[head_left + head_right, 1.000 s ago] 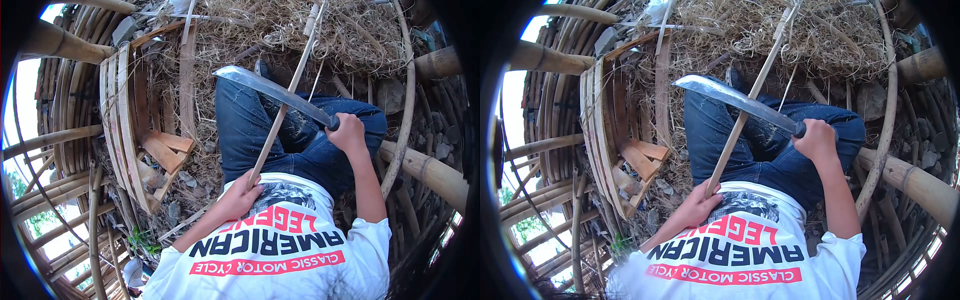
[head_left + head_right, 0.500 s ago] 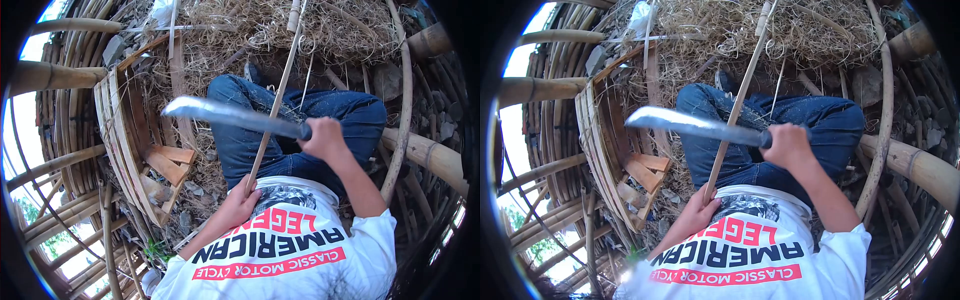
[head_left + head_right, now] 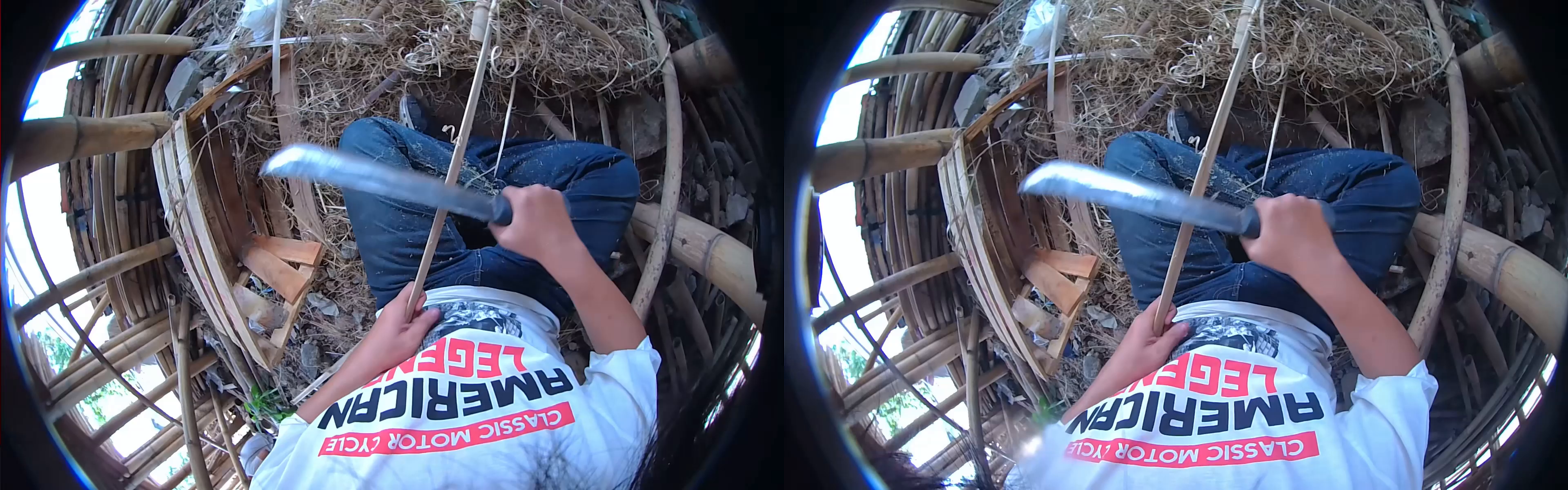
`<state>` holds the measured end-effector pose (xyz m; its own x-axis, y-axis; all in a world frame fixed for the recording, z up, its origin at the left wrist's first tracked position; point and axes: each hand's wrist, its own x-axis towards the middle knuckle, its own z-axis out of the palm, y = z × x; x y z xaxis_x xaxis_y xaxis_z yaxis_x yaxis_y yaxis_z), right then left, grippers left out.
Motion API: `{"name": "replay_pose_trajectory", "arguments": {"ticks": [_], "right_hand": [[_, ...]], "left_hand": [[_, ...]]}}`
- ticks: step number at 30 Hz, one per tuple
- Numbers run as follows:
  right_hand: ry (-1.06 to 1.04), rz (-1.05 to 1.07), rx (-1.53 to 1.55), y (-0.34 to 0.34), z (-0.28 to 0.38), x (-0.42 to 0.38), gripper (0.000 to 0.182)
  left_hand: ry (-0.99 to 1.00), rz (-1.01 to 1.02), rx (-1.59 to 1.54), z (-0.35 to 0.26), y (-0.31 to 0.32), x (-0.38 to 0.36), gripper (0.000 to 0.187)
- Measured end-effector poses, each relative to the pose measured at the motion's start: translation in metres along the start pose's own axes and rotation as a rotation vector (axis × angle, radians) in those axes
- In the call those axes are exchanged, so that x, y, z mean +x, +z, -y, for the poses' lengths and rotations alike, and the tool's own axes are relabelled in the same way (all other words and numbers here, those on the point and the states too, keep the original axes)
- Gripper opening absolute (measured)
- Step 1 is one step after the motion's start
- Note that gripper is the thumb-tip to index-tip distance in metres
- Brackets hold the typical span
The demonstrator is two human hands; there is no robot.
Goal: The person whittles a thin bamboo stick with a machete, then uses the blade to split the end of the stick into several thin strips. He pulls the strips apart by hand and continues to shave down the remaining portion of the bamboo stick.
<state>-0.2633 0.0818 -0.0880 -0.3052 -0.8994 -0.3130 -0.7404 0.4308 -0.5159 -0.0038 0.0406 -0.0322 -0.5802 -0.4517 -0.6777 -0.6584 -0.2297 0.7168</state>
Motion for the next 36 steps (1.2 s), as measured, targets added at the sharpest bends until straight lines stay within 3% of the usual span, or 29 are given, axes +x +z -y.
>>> {"name": "replay_pose_trajectory", "arguments": {"ticks": [5,7,8,13,16,19,21,25,29,33,35,36], "right_hand": [[-0.055,-0.042,-0.11,0.0,-0.018,0.028,0.025],[0.102,0.006,0.087,-0.011,-0.025,0.044,0.024],[0.057,-0.099,0.032,-0.002,-0.027,0.046,0.024],[0.097,-0.11,-0.012,0.003,-0.007,0.018,0.025],[-0.065,-0.029,-0.082,0.003,-0.002,0.012,0.023],[-0.039,-0.126,-0.176,0.005,-0.025,0.035,0.023],[0.081,-0.144,-0.07,-0.01,-0.039,0.056,0.024],[0.109,-0.116,-0.125,-0.006,-0.021,0.055,0.025],[-0.038,0.038,-0.04,0.002,0.018,0.026,0.027],[-0.068,0.052,-0.113,0.005,0.001,0.049,0.027],[-0.035,-0.224,-0.178,0.01,-0.031,0.071,0.022],[-0.052,-0.223,-0.173,0.007,-0.035,0.077,0.022]], "left_hand": [[-0.046,-0.008,-0.023,0.004,-0.003,-0.003,0.016],[-0.076,-0.022,-0.096,0.007,-0.004,-0.002,0.016],[-0.091,-0.013,-0.095,0.006,-0.005,-0.001,0.017],[-0.08,0.014,-0.058,0.012,-0.005,0.0,0.018],[-0.039,0.012,-0.01,0.006,-0.004,0.002,0.018],[-0.088,-0.025,-0.004,0.001,-0.006,-0.002,0.018],[-0.08,-0.053,0.025,0.001,-0.007,0.0,0.018],[-0.055,-0.102,0.132,-0.003,-0.011,0.004,0.016],[-0.034,-0.068,0.076,0.0,-0.002,0.004,0.019],[-0.122,-0.051,0.069,0.007,-0.011,-0.003,0.018],[-0.099,-0.074,0.118,0.001,-0.012,-0.005,0.019],[-0.07,-0.082,0.119,0.003,-0.012,-0.004,0.019]]}}
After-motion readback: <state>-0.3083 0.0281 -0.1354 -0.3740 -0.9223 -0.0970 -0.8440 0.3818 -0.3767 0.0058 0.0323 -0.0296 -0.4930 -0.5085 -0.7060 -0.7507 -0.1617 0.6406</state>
